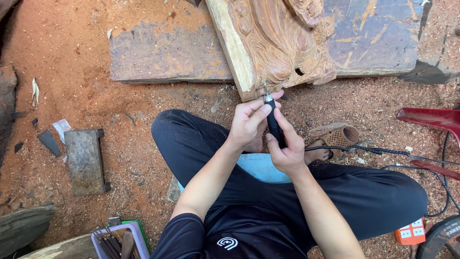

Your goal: Using a handheld rotary tool to carve intricate decorative details into a large wooden sculpture in a workshop.

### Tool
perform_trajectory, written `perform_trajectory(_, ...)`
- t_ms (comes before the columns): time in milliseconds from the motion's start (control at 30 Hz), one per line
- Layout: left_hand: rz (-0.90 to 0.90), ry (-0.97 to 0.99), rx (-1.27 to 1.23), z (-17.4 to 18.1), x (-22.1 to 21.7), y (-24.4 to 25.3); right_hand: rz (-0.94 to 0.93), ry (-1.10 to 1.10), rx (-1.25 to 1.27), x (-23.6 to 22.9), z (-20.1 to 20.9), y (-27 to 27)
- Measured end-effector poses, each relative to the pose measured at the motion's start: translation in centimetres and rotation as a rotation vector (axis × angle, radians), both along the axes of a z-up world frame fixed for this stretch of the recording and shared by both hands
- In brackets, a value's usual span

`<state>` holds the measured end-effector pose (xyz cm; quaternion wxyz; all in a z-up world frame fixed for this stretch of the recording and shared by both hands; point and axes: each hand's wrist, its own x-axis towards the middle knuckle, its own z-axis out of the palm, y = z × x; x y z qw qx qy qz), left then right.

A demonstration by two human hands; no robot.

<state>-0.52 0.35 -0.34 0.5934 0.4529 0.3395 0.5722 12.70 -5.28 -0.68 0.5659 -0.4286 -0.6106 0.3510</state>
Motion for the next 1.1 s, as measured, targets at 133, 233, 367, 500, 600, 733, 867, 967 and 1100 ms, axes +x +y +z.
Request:
perform_trajectory(133,0.015,-0.005,0.024,-0.3,0.3,-0.2,0.002,-0.006,-0.007,0.1,0.4,-0.2)
perform_trajectory(233,0.024,0.067,0.039,0.8,0.1,-0.1,-0.007,0.000,-0.015,0.0,0.3,-0.3)
perform_trajectory(367,0.040,0.029,0.007,1.9,0.3,0.1,0.002,0.020,-0.017,0.0,0.4,-0.1)
perform_trajectory(500,0.062,-0.001,-0.027,2.2,0.6,-0.2,0.013,0.026,-0.020,0.0,0.6,0.0)
perform_trajectory(600,0.085,-0.080,-0.039,2.9,0.8,0.0,0.029,0.041,-0.036,0.1,0.5,0.0)
perform_trajectory(733,0.070,-0.060,-0.044,3.0,0.3,0.1,0.046,0.040,-0.045,0.1,0.4,-0.2)
perform_trajectory(867,0.054,-0.043,-0.004,1.3,0.2,0.2,0.041,0.027,-0.073,0.1,0.6,-0.2)
perform_trajectory(967,0.047,-0.046,0.013,0.4,0.2,0.1,0.036,0.023,-0.085,0.2,0.8,-0.2)
perform_trajectory(1100,0.035,-0.023,0.026,-0.4,0.2,0.1,0.031,0.011,-0.104,0.0,1.4,-0.1)
